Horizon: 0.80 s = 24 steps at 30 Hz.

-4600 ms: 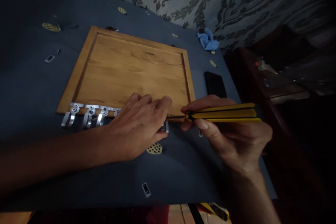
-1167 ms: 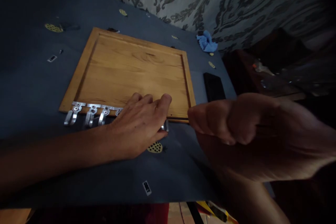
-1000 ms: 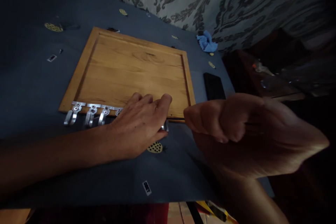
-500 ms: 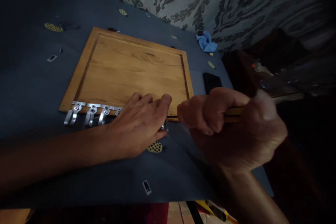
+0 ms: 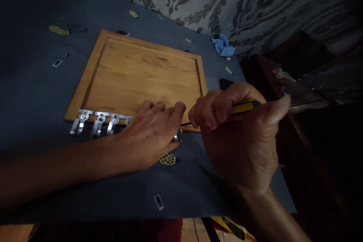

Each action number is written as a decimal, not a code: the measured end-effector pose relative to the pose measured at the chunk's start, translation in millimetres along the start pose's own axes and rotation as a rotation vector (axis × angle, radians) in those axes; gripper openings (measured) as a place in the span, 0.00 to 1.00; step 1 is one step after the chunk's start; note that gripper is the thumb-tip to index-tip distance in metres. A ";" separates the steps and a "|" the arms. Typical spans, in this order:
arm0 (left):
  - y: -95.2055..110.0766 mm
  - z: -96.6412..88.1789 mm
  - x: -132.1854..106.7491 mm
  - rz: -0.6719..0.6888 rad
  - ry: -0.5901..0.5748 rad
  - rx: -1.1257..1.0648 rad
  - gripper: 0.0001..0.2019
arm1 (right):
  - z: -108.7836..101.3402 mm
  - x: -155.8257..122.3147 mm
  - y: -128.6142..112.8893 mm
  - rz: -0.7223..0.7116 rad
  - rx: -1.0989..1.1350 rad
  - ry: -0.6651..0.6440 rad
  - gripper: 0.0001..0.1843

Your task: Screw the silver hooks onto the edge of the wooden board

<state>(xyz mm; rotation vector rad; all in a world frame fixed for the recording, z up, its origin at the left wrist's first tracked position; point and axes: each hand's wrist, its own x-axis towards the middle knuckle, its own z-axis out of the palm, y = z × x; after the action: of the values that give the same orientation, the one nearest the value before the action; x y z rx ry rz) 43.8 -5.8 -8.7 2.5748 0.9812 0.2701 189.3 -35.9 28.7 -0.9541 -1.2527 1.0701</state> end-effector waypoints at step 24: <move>-3.9 6.0 -3.4 0.022 0.081 0.005 0.25 | 5.8 7.7 -5.8 -0.068 0.043 0.223 0.31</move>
<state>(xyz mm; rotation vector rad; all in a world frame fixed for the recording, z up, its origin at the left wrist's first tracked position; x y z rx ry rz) 40.8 -7.0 -15.8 2.5985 0.9834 0.3812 184.1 -30.0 36.8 -0.9630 -1.0676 0.9073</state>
